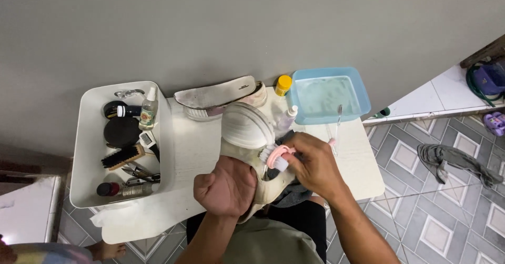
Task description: The person scrubs a white sneaker with a pink toothbrush, applying cleaning solution to the sole and upper parts. They repeatedly dip the brush into a blue water basin and continue scrubbing the shoe's surface.
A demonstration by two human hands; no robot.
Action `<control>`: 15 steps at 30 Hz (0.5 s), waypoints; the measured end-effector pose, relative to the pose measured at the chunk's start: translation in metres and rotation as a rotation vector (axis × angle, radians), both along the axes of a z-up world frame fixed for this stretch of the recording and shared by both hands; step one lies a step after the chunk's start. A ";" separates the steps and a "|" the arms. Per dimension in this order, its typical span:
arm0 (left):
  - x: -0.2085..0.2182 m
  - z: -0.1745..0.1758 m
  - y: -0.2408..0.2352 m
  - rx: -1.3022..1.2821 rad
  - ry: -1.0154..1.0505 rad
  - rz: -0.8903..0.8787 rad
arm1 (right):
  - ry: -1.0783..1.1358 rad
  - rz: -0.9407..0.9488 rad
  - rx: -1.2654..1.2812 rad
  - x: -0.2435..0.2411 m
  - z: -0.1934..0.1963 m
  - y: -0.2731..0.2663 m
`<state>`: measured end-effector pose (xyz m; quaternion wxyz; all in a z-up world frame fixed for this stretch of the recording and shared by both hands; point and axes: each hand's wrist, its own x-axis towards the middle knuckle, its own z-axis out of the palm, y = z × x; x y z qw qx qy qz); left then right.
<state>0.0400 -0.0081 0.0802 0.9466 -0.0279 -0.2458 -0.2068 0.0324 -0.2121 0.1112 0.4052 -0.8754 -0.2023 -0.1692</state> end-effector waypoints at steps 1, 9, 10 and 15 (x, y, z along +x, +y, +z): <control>0.000 -0.002 0.001 -0.029 0.006 0.001 | 0.002 -0.017 -0.028 -0.002 -0.009 0.000; 0.005 0.000 -0.005 -0.004 -0.008 -0.019 | 0.045 -0.165 0.076 0.008 0.000 0.000; 0.006 -0.001 -0.004 -0.087 0.026 -0.049 | 0.007 -0.096 -0.015 0.005 0.001 0.006; 0.006 -0.019 0.005 -0.112 0.168 0.005 | 0.118 0.031 -0.098 0.008 -0.008 0.005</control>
